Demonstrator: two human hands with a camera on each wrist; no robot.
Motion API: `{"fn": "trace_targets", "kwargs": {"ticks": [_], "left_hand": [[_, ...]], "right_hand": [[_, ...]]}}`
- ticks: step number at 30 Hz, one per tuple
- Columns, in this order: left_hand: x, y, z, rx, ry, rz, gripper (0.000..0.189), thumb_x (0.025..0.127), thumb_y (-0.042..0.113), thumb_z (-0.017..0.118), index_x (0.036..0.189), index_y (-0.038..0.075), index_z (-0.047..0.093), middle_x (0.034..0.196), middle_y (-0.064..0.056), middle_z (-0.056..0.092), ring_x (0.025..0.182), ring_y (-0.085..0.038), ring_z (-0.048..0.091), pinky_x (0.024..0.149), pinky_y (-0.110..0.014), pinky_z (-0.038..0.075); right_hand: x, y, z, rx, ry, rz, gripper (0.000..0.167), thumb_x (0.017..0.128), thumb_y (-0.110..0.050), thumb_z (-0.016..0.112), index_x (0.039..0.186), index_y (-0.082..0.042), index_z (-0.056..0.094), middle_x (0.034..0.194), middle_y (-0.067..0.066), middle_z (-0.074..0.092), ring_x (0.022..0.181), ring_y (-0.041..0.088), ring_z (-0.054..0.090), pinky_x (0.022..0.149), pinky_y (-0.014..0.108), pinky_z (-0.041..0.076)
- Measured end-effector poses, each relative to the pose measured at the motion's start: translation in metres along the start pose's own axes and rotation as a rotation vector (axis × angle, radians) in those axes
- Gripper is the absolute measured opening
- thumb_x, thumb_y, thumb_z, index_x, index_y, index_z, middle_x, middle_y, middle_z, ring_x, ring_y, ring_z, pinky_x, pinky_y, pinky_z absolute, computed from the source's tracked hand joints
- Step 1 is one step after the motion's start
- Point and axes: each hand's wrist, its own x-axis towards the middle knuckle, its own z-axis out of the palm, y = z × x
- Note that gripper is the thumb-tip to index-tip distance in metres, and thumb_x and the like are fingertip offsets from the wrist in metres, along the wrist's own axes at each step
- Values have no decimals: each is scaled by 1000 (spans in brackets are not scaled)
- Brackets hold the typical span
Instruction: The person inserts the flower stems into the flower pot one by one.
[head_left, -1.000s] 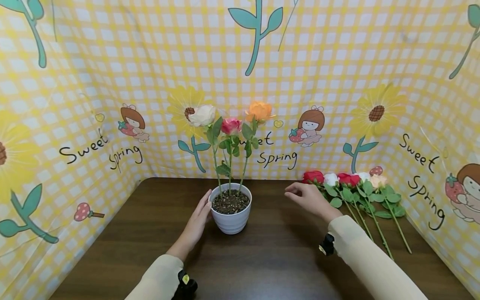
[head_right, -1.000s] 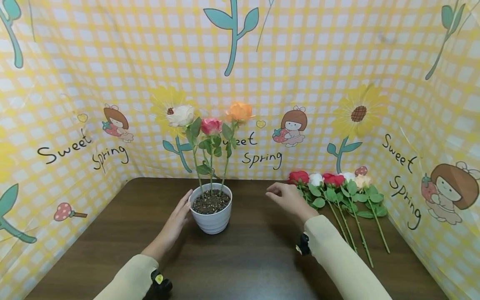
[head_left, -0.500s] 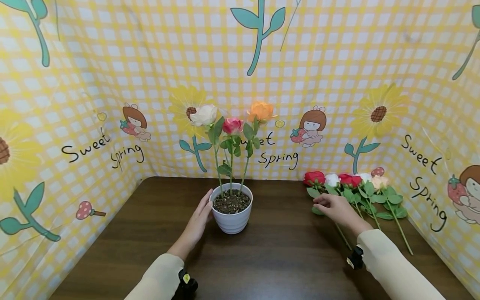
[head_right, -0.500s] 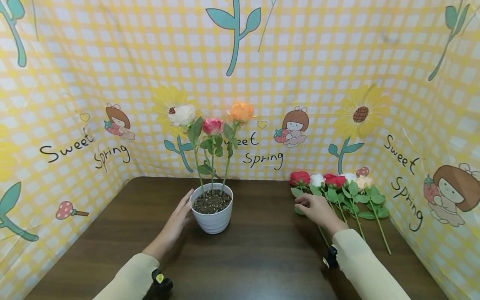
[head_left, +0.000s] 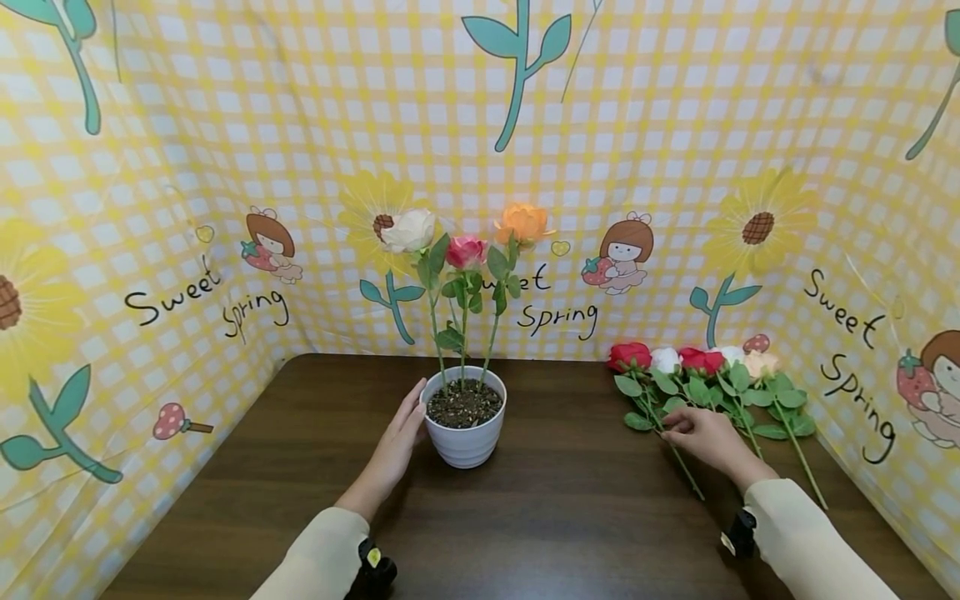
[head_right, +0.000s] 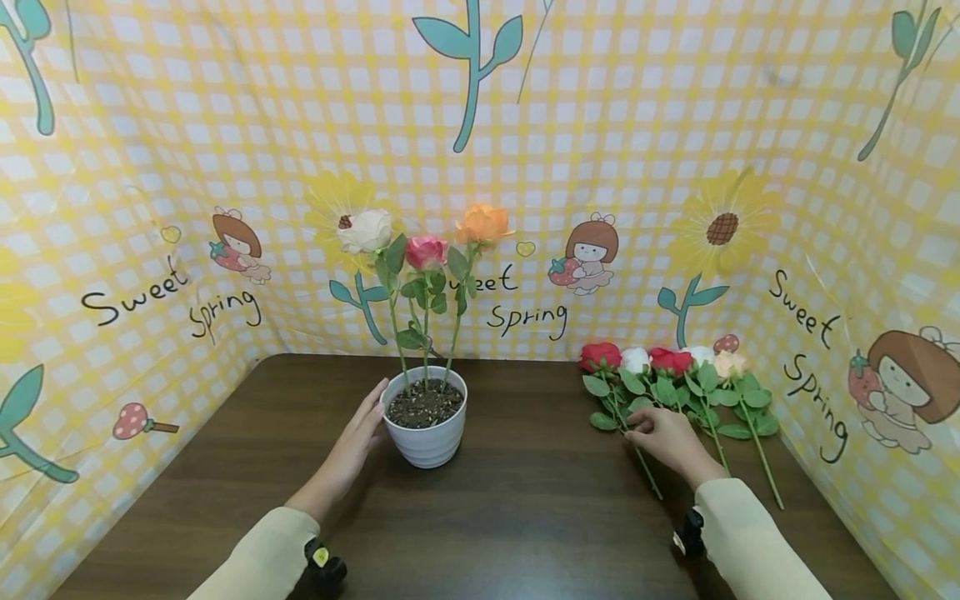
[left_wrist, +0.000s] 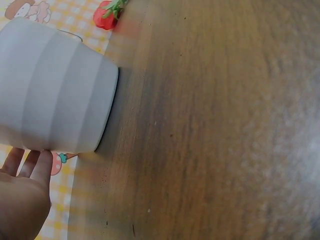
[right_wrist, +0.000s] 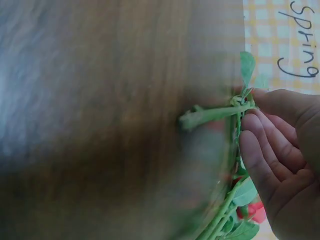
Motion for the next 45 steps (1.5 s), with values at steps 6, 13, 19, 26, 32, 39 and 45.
{"fn": "trace_targets", "kwargs": {"ticks": [6, 13, 19, 26, 32, 39, 45], "left_hand": [[0, 2, 0, -6, -6, 1, 52, 112, 29, 32, 161, 15, 21, 165, -13, 15, 148, -36, 17, 110, -66, 25], [1, 1, 0, -16, -10, -5, 53, 112, 30, 33, 161, 16, 22, 165, -12, 15, 148, -35, 17, 110, -66, 25], [2, -1, 0, -15, -11, -3, 52, 112, 31, 33, 161, 17, 22, 165, -12, 15, 148, -35, 17, 110, -66, 25], [2, -2, 0, -14, -5, -5, 52, 112, 31, 33, 161, 18, 23, 165, -11, 16, 147, -34, 18, 110, -65, 25], [1, -3, 0, -5, 4, -4, 53, 112, 32, 33, 161, 17, 22, 165, -13, 16, 147, -36, 18, 109, -66, 26], [0, -1, 0, 1, 11, -13, 53, 112, 32, 33, 161, 17, 23, 165, -13, 16, 147, -37, 18, 109, -66, 27], [0, 0, 1, -8, 7, -15, 53, 112, 32, 34, 161, 17, 23, 165, -13, 16, 148, -36, 18, 110, -65, 26]], "right_hand": [[-3, 7, 2, 45, -48, 81, 29, 93, -21, 73, 111, 2, 70, 87, 3, 70, 66, 16, 62, 58, 34, 53], [-3, 8, 5, 33, -66, 136, 37, 92, -26, 75, 112, 5, 70, 84, 3, 68, 67, 16, 63, 57, 32, 55], [-2, 6, 5, 26, -78, 121, 30, 93, -21, 73, 107, 5, 71, 78, 1, 66, 65, 16, 62, 56, 32, 55], [-2, 3, 5, 39, -85, 121, 24, 93, -18, 72, 104, 4, 70, 77, 1, 64, 63, 16, 62, 55, 32, 54], [-2, 1, 4, 49, -80, 100, 23, 94, -16, 71, 103, 4, 68, 77, 2, 64, 62, 17, 61, 54, 32, 54], [0, -7, 2, 49, -63, 60, 21, 95, -14, 70, 103, 4, 67, 77, 2, 66, 61, 16, 60, 53, 32, 53], [2, -18, 0, 52, -29, 39, 18, 95, -14, 69, 103, 2, 67, 72, 1, 64, 58, 17, 60, 54, 34, 51]]}}
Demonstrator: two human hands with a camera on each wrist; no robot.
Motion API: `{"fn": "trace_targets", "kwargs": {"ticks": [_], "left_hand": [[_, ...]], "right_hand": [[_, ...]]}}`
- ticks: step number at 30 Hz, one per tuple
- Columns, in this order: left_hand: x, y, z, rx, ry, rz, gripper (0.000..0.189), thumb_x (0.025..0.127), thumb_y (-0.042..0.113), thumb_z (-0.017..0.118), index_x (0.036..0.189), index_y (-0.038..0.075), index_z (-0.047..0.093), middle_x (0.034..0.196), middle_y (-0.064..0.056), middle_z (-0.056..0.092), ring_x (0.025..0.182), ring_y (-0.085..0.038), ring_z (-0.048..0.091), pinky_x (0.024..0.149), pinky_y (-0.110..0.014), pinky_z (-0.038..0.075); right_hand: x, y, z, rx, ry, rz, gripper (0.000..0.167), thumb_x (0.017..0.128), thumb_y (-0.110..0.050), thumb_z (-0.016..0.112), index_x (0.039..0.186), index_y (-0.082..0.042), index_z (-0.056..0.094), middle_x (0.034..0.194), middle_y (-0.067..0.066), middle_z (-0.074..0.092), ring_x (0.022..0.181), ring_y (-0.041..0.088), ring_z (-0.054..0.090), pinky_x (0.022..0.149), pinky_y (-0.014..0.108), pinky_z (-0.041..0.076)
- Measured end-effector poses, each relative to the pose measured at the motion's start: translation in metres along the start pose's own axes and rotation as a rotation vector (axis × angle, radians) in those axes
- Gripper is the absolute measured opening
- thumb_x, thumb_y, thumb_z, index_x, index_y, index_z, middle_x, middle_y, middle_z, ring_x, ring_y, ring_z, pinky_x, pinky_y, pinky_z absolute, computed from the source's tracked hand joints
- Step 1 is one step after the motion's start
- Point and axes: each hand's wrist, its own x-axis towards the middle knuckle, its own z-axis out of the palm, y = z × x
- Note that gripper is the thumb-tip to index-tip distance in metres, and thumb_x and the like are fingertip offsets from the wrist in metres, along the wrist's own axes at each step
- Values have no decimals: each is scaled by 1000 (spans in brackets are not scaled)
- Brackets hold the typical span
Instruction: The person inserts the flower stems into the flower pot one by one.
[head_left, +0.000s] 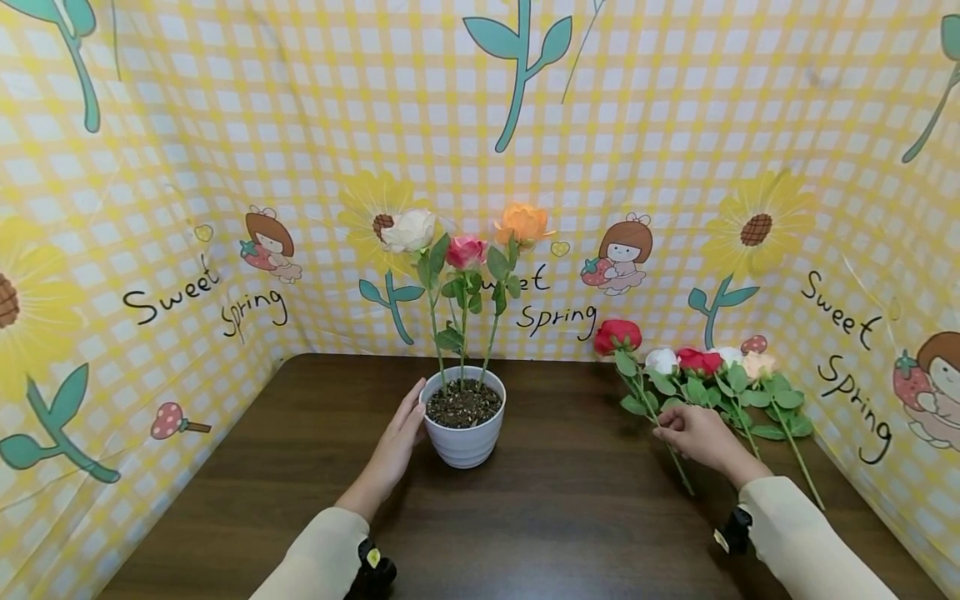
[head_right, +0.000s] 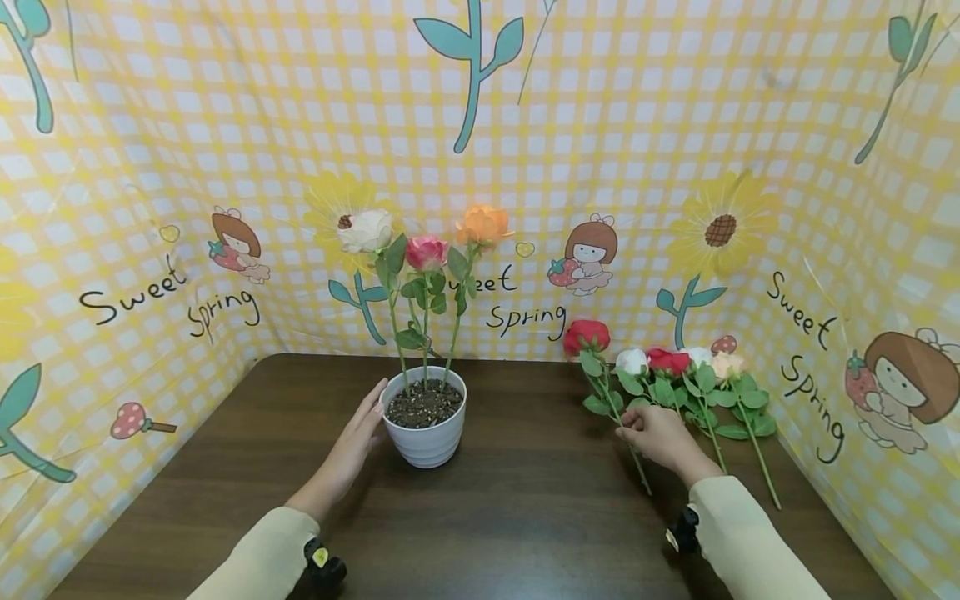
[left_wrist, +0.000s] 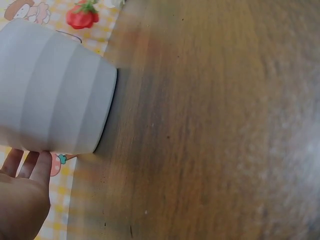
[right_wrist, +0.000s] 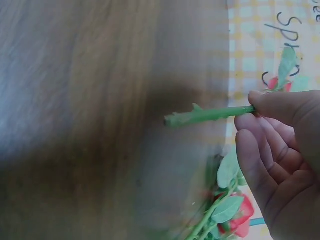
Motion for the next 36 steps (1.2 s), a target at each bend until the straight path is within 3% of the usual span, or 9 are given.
{"fn": "trace_targets", "kwargs": {"ticks": [6, 15, 36], "left_hand": [[-1, 1, 0, -7, -7, -1, 52, 112, 30, 33, 161, 16, 22, 165, -14, 15, 148, -37, 16, 111, -65, 25], [-1, 0, 0, -14, -9, 10, 53, 112, 31, 33, 161, 16, 22, 165, -14, 15, 148, -37, 16, 111, -66, 24], [1, 1, 0, -15, -9, 7, 52, 112, 30, 33, 161, 16, 22, 165, -13, 15, 148, -35, 16, 111, -65, 24]], "right_hand": [[3, -12, -3, 10, 40, -31, 22, 96, -15, 69, 107, 3, 64, 76, 2, 65, 59, 16, 59, 54, 33, 50], [12, -36, -4, -45, 158, -144, 17, 94, -19, 73, 99, -4, 65, 82, -1, 67, 73, 14, 62, 63, 34, 50], [33, -90, -5, 12, 322, -340, 17, 94, -17, 73, 98, -7, 60, 84, 3, 68, 68, 12, 65, 58, 30, 54]]}}
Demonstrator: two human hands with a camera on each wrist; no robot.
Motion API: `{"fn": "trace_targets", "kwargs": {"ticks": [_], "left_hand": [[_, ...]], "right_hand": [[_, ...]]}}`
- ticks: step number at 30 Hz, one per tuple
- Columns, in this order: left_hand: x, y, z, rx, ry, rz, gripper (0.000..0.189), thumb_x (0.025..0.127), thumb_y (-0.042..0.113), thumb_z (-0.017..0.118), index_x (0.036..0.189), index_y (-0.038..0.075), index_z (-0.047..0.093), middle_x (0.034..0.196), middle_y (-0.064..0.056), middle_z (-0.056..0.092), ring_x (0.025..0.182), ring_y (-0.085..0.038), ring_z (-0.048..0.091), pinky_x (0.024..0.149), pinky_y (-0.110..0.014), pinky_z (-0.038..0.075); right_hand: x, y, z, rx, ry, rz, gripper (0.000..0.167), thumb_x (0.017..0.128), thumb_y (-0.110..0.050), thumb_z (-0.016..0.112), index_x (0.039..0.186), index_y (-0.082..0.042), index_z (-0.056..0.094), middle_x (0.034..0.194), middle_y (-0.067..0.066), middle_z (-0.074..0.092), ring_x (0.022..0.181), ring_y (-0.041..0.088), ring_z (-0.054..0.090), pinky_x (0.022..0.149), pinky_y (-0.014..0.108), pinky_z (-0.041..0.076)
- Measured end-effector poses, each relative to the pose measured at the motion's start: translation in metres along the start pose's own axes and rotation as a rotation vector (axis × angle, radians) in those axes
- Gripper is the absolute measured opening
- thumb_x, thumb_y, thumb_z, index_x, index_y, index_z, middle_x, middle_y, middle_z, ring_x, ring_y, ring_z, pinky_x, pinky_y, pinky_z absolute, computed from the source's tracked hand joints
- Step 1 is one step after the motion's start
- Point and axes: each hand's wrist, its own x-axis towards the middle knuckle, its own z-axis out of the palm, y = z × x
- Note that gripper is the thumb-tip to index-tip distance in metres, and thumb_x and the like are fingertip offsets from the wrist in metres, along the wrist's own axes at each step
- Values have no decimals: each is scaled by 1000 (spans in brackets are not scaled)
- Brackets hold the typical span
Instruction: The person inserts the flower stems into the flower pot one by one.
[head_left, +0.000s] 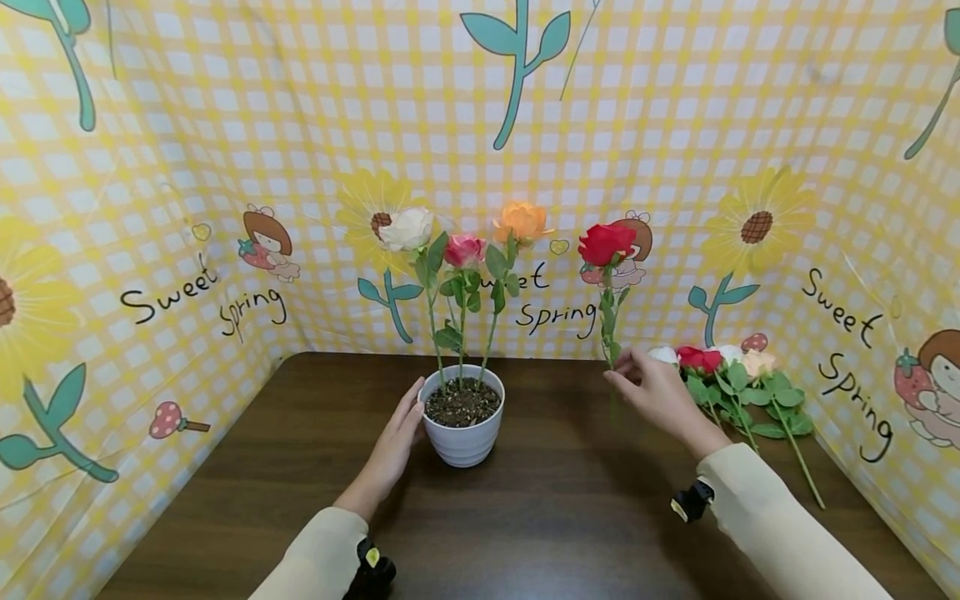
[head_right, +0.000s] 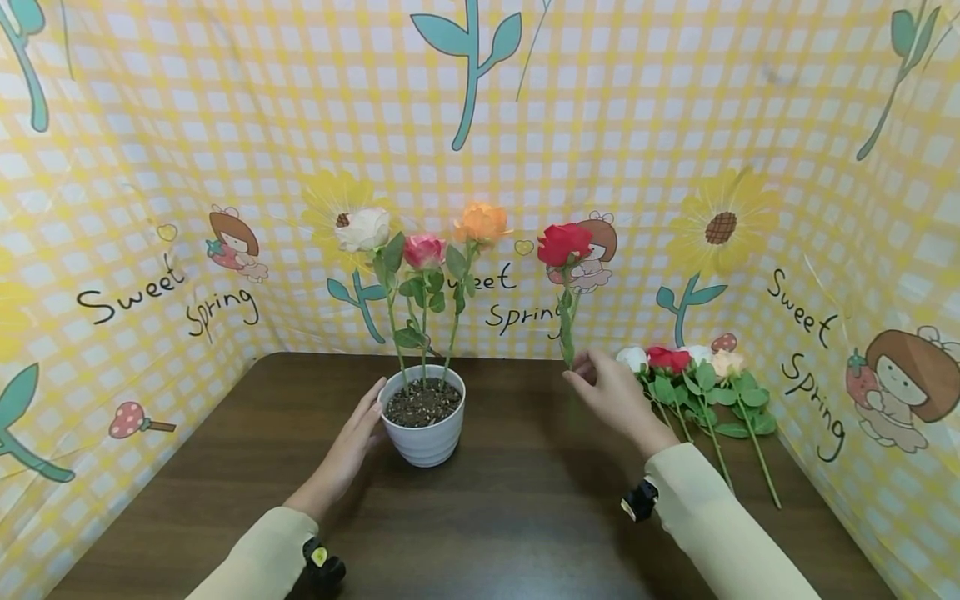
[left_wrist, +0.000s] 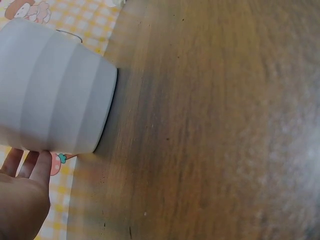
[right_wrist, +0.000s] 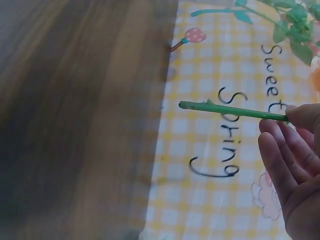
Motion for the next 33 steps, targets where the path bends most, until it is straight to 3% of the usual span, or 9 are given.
{"fn": "trace_targets", "kwargs": {"ticks": [6, 14, 25, 33], "left_hand": [[0, 2, 0, 2, -1, -6, 52, 112, 30, 32, 161, 16, 21, 165, -13, 15, 148, -35, 16, 111, -65, 24], [-1, 3, 0, -4, -9, -10, 52, 112, 29, 32, 161, 16, 21, 165, -14, 14, 149, -36, 15, 111, -65, 23], [0, 2, 0, -13, -12, -5, 53, 112, 30, 32, 161, 16, 21, 165, -14, 13, 149, -35, 14, 111, -65, 22], [0, 1, -1, -15, -14, -7, 53, 112, 31, 32, 161, 16, 20, 165, -14, 13, 149, -36, 14, 111, -65, 23]], "right_hand": [[12, -19, 3, 50, 67, -74, 19, 93, -14, 74, 105, -6, 62, 88, 9, 72, 75, 19, 70, 62, 35, 57], [24, -42, 14, 155, 132, -180, 19, 92, -7, 74, 108, -2, 66, 93, 10, 73, 77, 18, 70, 63, 29, 57], [47, -78, 27, 232, 105, -201, 17, 94, -13, 73, 108, -4, 68, 91, 4, 73, 75, 13, 68, 63, 29, 55], [63, -101, 50, 319, 94, -255, 14, 96, -15, 71, 102, -2, 70, 90, 3, 71, 74, 11, 68, 60, 28, 55]]}}
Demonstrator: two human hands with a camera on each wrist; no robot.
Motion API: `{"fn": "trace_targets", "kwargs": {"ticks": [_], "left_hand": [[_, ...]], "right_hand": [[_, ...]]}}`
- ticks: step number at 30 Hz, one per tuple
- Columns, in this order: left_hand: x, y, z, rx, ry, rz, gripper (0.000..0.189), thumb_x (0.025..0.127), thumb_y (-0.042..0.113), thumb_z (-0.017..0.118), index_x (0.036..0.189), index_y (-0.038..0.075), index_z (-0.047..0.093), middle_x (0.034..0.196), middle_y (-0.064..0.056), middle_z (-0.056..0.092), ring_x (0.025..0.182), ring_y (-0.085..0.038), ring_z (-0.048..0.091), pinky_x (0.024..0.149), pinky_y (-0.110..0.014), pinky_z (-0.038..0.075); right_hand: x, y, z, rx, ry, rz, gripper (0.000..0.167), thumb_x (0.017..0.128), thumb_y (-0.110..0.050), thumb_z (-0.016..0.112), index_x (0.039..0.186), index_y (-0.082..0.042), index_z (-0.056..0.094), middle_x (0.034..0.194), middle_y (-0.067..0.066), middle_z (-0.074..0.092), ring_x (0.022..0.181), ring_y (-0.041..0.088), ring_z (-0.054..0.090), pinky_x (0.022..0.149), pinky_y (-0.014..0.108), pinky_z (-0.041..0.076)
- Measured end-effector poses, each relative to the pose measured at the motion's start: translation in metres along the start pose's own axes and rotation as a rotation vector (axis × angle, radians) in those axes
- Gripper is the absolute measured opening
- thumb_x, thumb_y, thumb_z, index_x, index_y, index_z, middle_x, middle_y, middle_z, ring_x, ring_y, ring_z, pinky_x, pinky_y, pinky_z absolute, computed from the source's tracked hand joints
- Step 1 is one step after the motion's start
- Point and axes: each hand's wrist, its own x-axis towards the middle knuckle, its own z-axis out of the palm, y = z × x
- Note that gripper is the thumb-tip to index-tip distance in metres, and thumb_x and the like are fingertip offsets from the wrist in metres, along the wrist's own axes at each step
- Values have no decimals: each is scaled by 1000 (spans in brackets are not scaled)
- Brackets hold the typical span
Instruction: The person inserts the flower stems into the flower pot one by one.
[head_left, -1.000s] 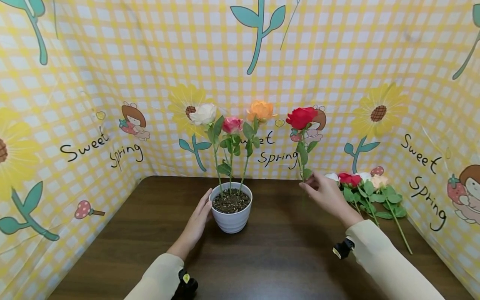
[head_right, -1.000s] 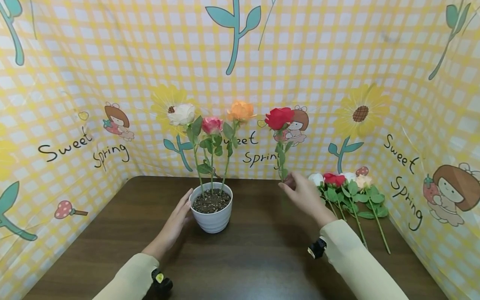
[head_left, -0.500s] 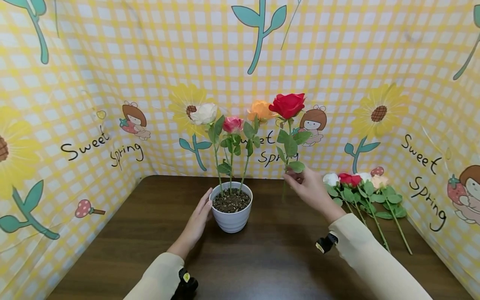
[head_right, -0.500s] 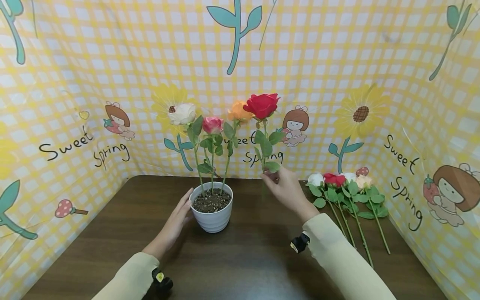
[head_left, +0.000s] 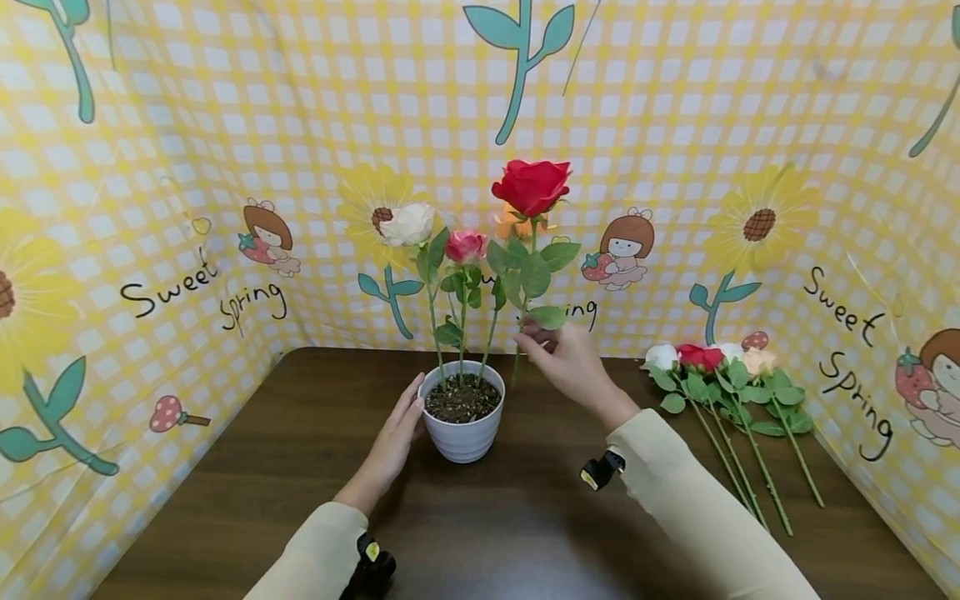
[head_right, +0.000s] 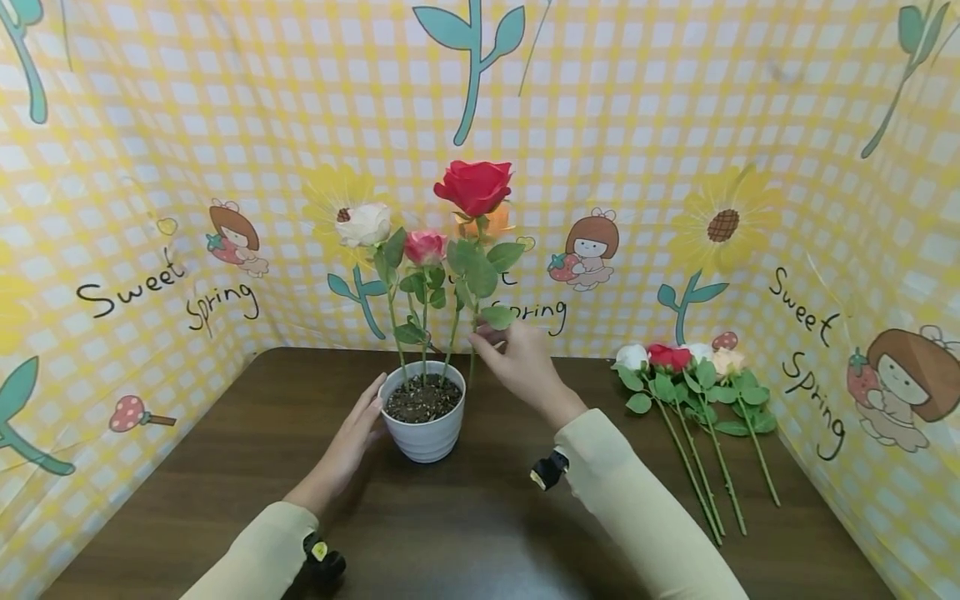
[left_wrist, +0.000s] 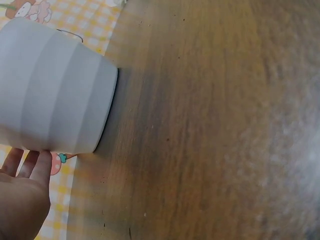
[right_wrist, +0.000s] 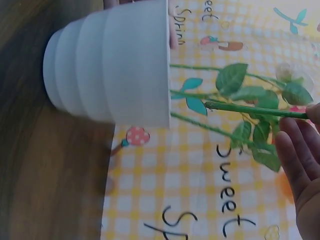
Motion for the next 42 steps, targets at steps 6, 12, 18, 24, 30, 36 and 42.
{"fn": "trace_targets", "kwargs": {"ticks": [6, 12, 18, 24, 30, 36, 42], "left_hand": [[3, 0, -1, 11, 7, 2, 53, 112, 31, 32, 161, 17, 21, 166, -12, 14, 148, -34, 17, 111, -64, 25], [2, -2, -1, 15, 5, -6, 54, 112, 33, 32, 161, 16, 21, 166, -13, 14, 148, -35, 16, 111, -64, 25], [1, -4, -1, 18, 13, -23, 53, 111, 35, 33, 161, 19, 21, 165, -12, 15, 148, -33, 17, 111, -63, 26], [1, -3, 0, 24, 12, -22, 52, 112, 34, 32, 161, 20, 21, 165, -13, 15, 148, -34, 17, 111, -63, 26], [0, -4, -1, 21, 11, -16, 53, 111, 36, 33, 161, 21, 22, 165, -13, 16, 147, -34, 18, 112, -62, 26], [0, -5, -1, 23, 9, -9, 55, 111, 37, 33, 161, 18, 21, 165, -15, 16, 148, -35, 18, 112, -62, 26], [0, -5, -1, 22, 15, -10, 53, 111, 36, 32, 161, 19, 22, 164, -13, 17, 148, -33, 19, 112, -61, 27]], "right_hand": [[6, 0, 23, 22, 7, -47, 13, 95, -12, 71, 102, -1, 69, 90, 3, 70, 75, 10, 67, 61, 27, 55], [8, 0, 43, 8, -17, -78, 9, 95, -9, 70, 103, -3, 69, 91, 4, 72, 76, 11, 67, 63, 25, 55], [11, 0, 59, 38, -32, -50, 13, 98, -12, 67, 107, -4, 71, 93, 2, 73, 77, 8, 66, 67, 24, 55], [11, 2, 71, 62, -84, -42, 12, 101, -12, 63, 107, -3, 68, 94, 9, 73, 75, 10, 64, 66, 25, 54], [11, 5, 81, 50, -109, -20, 8, 100, -11, 64, 103, -6, 68, 90, 10, 73, 69, 9, 60, 61, 25, 50], [9, 7, 85, 50, -135, 40, 9, 101, -14, 63, 105, -8, 68, 92, 10, 73, 71, 8, 61, 62, 26, 51], [7, 8, 87, 55, -172, 104, 13, 102, -14, 61, 109, -6, 68, 96, 8, 72, 77, 10, 62, 66, 27, 53]]}}
